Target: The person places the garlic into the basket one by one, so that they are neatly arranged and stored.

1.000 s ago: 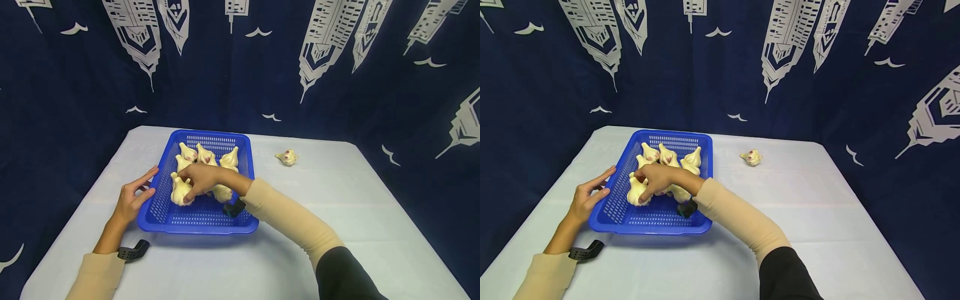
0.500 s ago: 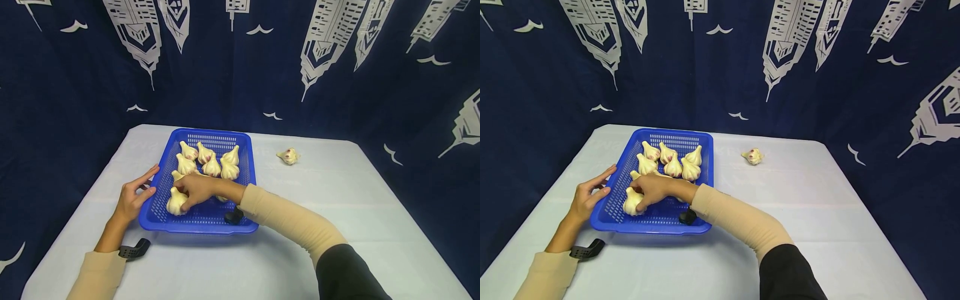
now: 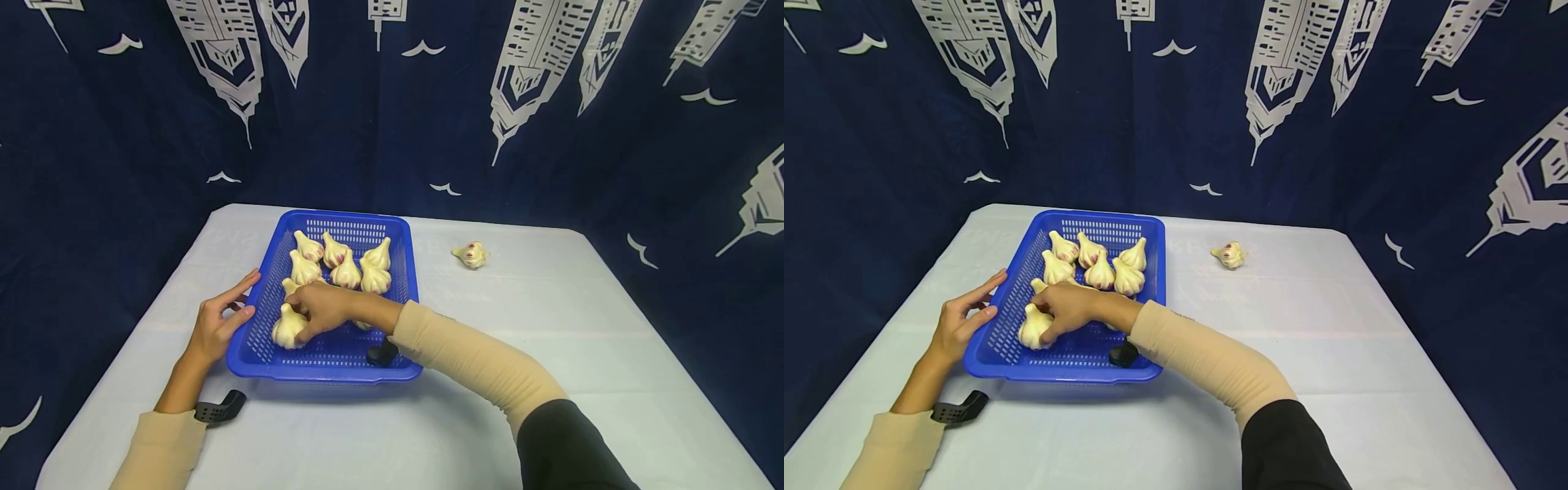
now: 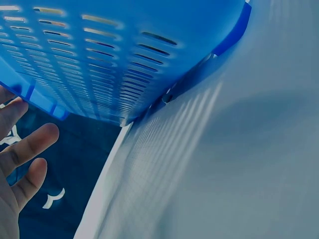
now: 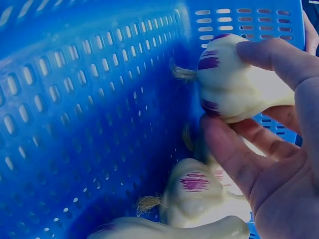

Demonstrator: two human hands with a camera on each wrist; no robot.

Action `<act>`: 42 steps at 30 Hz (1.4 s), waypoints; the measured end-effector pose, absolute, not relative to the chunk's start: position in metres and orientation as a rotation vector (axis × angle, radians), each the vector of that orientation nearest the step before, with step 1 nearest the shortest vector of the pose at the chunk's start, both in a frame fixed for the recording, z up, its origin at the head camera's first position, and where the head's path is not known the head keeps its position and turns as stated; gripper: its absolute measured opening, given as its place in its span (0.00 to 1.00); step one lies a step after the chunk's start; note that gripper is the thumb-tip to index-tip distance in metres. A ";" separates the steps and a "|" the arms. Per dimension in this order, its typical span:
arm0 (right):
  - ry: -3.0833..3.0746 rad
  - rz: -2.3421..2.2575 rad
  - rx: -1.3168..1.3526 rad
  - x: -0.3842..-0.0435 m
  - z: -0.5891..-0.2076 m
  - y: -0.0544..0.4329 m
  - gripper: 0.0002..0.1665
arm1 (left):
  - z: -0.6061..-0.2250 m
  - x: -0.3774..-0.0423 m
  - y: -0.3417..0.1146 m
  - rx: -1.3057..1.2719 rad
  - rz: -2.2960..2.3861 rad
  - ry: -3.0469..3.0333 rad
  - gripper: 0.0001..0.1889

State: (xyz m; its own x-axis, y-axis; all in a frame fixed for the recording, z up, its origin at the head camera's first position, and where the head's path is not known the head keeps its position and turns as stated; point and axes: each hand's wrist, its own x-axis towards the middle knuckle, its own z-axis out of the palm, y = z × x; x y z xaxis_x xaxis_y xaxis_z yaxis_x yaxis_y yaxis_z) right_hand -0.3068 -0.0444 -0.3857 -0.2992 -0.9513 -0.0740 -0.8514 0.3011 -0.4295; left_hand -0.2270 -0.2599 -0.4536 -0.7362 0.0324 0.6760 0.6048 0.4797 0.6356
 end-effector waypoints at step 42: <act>2.323 -0.464 -1.451 -0.310 -0.363 -0.027 0.50 | -0.453 -0.229 -0.259 -0.545 -1.275 -2.096 0.26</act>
